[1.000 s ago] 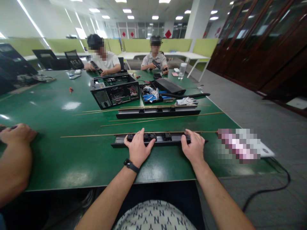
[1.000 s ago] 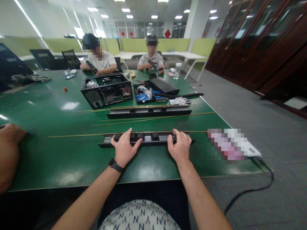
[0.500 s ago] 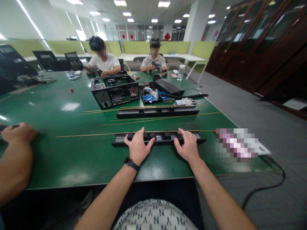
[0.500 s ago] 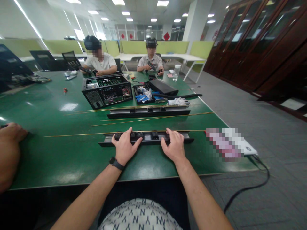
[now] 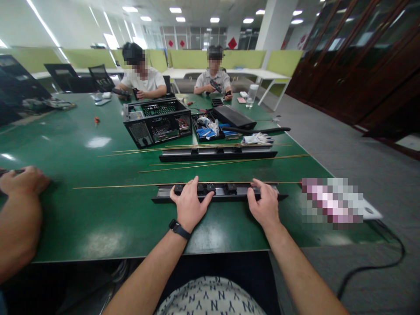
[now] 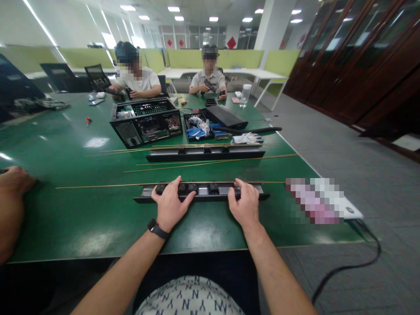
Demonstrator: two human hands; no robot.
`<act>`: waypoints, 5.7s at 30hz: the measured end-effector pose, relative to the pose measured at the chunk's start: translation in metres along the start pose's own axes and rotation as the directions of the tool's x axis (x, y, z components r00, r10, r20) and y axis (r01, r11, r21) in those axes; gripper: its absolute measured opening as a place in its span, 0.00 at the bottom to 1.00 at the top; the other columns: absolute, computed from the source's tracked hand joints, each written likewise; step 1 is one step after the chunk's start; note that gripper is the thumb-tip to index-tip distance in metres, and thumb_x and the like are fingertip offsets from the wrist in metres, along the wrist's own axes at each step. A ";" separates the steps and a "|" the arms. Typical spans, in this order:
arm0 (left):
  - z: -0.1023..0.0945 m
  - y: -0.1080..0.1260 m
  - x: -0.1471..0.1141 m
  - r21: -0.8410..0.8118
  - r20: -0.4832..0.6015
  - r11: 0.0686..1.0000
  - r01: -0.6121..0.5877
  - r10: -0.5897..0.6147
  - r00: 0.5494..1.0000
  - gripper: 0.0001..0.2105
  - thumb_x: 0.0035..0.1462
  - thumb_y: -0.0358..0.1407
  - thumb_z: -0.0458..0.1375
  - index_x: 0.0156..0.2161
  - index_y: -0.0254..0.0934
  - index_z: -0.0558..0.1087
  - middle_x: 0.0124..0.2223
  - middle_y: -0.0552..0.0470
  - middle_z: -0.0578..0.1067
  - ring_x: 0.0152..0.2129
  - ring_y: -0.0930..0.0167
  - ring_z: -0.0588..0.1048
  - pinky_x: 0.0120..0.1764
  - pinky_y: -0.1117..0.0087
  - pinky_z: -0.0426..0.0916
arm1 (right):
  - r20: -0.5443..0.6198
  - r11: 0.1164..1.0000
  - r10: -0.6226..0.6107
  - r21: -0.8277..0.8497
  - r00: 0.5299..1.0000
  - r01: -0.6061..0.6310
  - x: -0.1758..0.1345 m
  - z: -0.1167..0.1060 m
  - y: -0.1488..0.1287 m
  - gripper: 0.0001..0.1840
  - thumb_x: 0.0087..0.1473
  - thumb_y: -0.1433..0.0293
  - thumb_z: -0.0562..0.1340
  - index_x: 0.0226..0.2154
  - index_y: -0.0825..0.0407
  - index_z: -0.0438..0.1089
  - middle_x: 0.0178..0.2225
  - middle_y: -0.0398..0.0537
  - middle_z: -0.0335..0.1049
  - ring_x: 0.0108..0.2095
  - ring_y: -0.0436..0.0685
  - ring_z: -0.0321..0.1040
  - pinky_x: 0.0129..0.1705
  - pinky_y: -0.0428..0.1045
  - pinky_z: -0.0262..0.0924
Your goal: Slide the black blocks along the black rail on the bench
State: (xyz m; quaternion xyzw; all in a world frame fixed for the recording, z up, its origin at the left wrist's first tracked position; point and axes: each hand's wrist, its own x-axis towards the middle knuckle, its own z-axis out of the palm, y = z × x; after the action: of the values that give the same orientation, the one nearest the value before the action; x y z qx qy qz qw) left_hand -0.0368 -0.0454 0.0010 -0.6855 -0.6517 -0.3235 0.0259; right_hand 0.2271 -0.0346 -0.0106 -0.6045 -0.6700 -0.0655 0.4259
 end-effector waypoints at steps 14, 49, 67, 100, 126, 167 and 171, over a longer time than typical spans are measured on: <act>0.002 0.000 0.000 0.015 0.003 1.000 -0.001 0.001 1.000 0.32 0.66 0.55 0.56 0.67 0.39 0.65 0.61 0.36 0.77 0.58 0.51 0.74 0.67 0.39 0.43 | 0.068 0.983 -0.177 0.056 0.982 0.173 -0.004 0.004 -0.006 0.26 0.63 0.61 0.61 0.60 0.53 0.66 0.50 0.57 0.78 0.52 0.65 0.73 0.59 0.63 0.62; 0.002 -0.002 -0.002 0.019 -0.025 1.000 -0.012 0.012 1.000 0.32 0.65 0.55 0.57 0.67 0.38 0.67 0.60 0.35 0.78 0.57 0.50 0.75 0.66 0.37 0.46 | 0.021 0.988 -0.148 0.053 0.989 0.146 -0.005 0.004 -0.006 0.21 0.65 0.62 0.59 0.57 0.52 0.70 0.47 0.54 0.78 0.50 0.63 0.72 0.58 0.61 0.62; 0.002 -0.002 -0.002 0.009 -0.027 1.000 -0.015 0.016 1.000 0.33 0.65 0.55 0.57 0.67 0.39 0.66 0.61 0.36 0.78 0.58 0.52 0.75 0.66 0.38 0.45 | -0.009 0.995 -0.102 0.001 0.995 0.102 -0.002 0.003 -0.007 0.17 0.66 0.63 0.56 0.52 0.52 0.73 0.45 0.54 0.80 0.48 0.62 0.74 0.56 0.59 0.61; -0.001 -0.001 -0.001 0.013 -0.008 1.000 0.001 -0.001 1.000 0.33 0.65 0.55 0.57 0.68 0.37 0.65 0.61 0.35 0.77 0.58 0.51 0.74 0.67 0.38 0.45 | -0.254 0.967 0.192 -0.113 0.948 -0.226 0.002 0.002 0.027 0.20 0.63 0.63 0.55 0.46 0.55 0.77 0.42 0.61 0.79 0.46 0.67 0.71 0.54 0.62 0.59; -0.003 0.001 -0.001 0.006 0.019 1.000 0.011 -0.012 1.000 0.31 0.66 0.54 0.56 0.68 0.41 0.65 0.60 0.37 0.78 0.58 0.52 0.74 0.66 0.38 0.45 | -0.156 0.994 0.058 -0.086 0.986 -0.072 0.001 -0.002 0.008 0.17 0.66 0.62 0.55 0.44 0.51 0.77 0.41 0.54 0.81 0.45 0.62 0.73 0.54 0.58 0.59; -0.001 0.000 -0.001 0.009 -0.010 1.000 -0.008 0.008 1.000 0.32 0.65 0.54 0.58 0.67 0.39 0.66 0.59 0.36 0.79 0.58 0.51 0.75 0.66 0.37 0.46 | -0.012 0.983 -0.180 -0.038 0.984 0.180 -0.003 0.006 -0.010 0.19 0.66 0.65 0.58 0.54 0.55 0.74 0.47 0.55 0.80 0.48 0.61 0.75 0.57 0.58 0.62; -0.001 0.000 -0.001 0.010 -0.001 1.000 -0.003 0.003 1.000 0.32 0.65 0.54 0.58 0.67 0.39 0.66 0.60 0.36 0.78 0.58 0.51 0.74 0.66 0.36 0.45 | -0.020 0.990 -0.136 -0.048 0.991 0.135 -0.003 0.006 -0.008 0.18 0.66 0.64 0.58 0.53 0.54 0.75 0.47 0.55 0.80 0.48 0.61 0.75 0.57 0.58 0.61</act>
State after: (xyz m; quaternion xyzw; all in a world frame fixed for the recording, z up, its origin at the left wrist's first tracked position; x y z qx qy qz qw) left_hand -0.0371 -0.0466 0.0020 -0.6860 -0.6524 -0.3207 0.0302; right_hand 0.2172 -0.0352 -0.0127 -0.5666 -0.7027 -0.1167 0.4141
